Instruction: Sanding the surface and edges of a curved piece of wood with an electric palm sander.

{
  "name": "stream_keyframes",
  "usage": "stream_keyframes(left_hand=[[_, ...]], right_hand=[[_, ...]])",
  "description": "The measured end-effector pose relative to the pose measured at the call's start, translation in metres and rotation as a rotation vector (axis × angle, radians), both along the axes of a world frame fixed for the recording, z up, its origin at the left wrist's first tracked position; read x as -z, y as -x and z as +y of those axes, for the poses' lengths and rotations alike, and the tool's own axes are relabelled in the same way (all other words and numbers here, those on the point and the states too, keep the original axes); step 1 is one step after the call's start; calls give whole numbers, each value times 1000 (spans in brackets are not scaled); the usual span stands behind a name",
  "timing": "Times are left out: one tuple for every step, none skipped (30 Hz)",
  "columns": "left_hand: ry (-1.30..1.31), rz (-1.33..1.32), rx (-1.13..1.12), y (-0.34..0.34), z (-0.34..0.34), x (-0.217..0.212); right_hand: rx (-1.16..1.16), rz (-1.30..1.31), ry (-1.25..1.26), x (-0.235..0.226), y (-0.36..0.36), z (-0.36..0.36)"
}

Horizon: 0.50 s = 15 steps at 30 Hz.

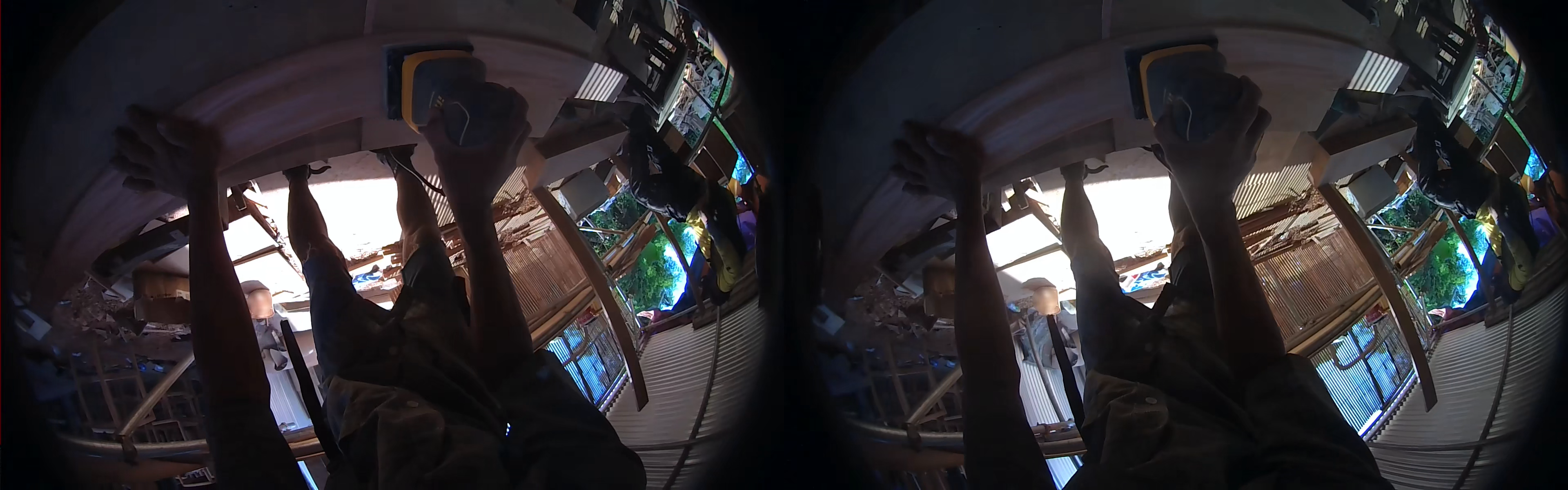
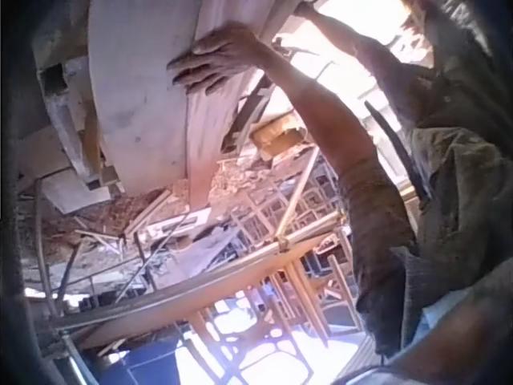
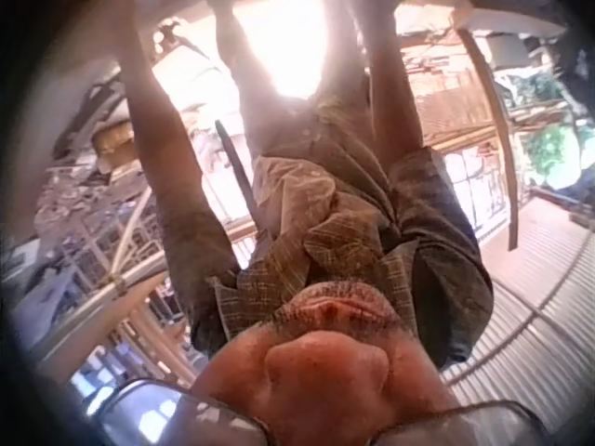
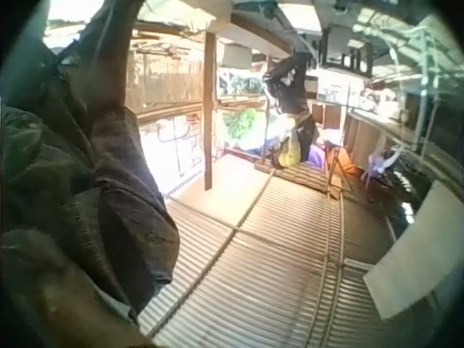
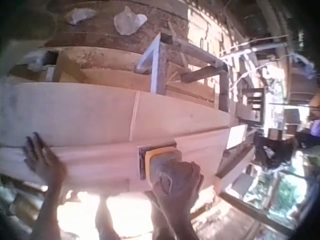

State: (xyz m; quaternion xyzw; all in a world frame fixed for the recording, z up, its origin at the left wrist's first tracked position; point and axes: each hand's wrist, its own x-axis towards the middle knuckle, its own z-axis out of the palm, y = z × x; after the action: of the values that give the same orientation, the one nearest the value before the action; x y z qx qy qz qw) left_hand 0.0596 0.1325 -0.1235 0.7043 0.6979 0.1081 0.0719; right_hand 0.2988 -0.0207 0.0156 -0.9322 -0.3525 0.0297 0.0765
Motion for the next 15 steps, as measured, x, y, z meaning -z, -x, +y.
stream_keyframes(left_hand=[[1,3,8,1,0,0],[-12,-3,14,0,-1,0],[-29,1,20,2,0,2],[-39,27,26,6,3,2],[-35,9,17,3,5,-1],[-21,-5,12,0,-1,2],[-55,9,22,8,2,2],[-35,-24,24,4,1,2],[-45,-47,14,0,-1,2],[-44,-54,24,-1,-1,4],[-52,-26,31,-1,-1,3],[-37,-41,48,0,0,1],[-16,-58,63,2,-1,-2],[7,-61,67,-1,-4,-3],[-1,-32,75,5,-3,-2]], right_hand=[[82,89,-57,0,-17,-5],[130,26,-76,0,-36,-14],[-3,11,-114,2,-59,-25],[95,36,-153,3,-69,-29],[20,-46,-70,9,-103,-49],[-66,-136,157,7,-137,-70],[-72,-58,154,-1,-137,-55],[182,104,-166,1,-134,-56],[182,115,-191,-5,-121,-42],[179,80,-151,-5,-108,-33],[178,40,-111,-3,-94,-26],[131,-2,-147,5,-77,-16],[85,-46,-177,11,-57,-5],[16,-91,-29,7,-41,3],[-33,-86,-70,1,-4,24]])
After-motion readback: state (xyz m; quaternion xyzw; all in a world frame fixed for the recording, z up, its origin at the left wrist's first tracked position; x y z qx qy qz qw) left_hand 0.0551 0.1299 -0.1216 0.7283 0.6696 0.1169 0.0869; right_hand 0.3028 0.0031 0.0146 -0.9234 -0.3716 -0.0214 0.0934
